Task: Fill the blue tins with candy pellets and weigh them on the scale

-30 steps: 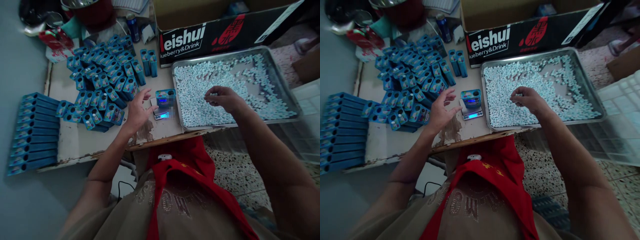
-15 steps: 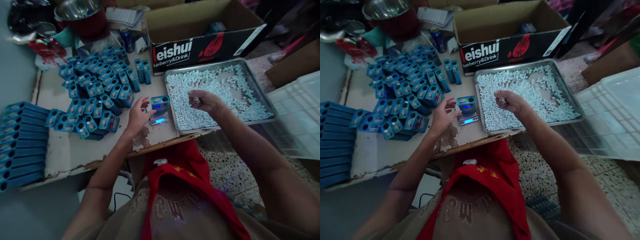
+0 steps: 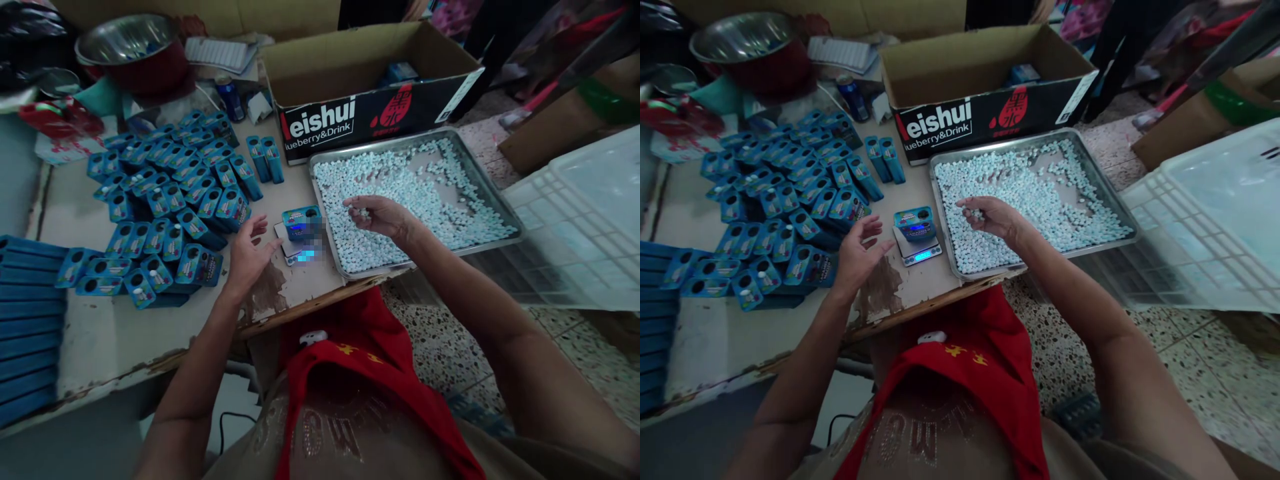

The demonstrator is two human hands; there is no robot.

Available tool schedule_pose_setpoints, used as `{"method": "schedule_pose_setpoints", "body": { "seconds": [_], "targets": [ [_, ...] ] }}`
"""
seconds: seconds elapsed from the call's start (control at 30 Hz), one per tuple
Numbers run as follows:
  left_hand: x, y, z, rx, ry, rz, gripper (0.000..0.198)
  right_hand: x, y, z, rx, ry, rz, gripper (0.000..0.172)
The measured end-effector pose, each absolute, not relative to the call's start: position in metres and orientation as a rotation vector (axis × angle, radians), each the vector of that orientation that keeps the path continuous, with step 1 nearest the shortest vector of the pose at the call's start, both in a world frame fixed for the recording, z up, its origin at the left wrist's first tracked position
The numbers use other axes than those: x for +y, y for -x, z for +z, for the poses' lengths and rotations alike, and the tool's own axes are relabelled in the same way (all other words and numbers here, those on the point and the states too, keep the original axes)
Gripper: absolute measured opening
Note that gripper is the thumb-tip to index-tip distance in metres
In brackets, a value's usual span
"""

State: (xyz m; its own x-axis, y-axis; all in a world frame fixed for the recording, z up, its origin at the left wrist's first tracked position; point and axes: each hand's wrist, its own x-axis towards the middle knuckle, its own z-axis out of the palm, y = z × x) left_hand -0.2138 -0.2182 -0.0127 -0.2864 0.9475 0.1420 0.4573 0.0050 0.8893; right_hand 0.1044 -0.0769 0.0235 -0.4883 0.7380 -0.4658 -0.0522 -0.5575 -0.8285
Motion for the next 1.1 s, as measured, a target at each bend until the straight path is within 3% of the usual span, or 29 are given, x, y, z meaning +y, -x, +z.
{"method": "schedule_pose_setpoints", "body": {
  "seconds": [0.27, 0.5, 0.83, 1.0, 1.1],
  "targets": [
    [-0.221, 0.209, -0.009, 1.709, -1.383, 1.241, 0.066, -0.078, -0.062, 0.057, -1.528, 0.912, 1.936, 0.027],
    [-0.224, 0.213, -0.01, 1.717, -1.388, 1.244, 0.065, -0.073, -0.045, 0.059, -1.893, 0.913, 1.818, 0.016],
    [-0.209, 0.193, 0.014, 1.766, -1.703, 1.258, 0.05, -0.066, -0.094, 0.048, -1.241, 1.146, 1.821, 0.017],
    [-0.204, 0.185, 0.023, 1.821, -1.819, 1.257, 0.012, -0.061, -0.128, 0.028, -0.989, 1.255, 1.663, 0.009],
    [-0.196, 0.182, 0.03, 1.867, -1.916, 1.227, 0.006, -0.057, -0.139, 0.014, -0.931, 1.283, 1.527, 0.01]
  ]
}}
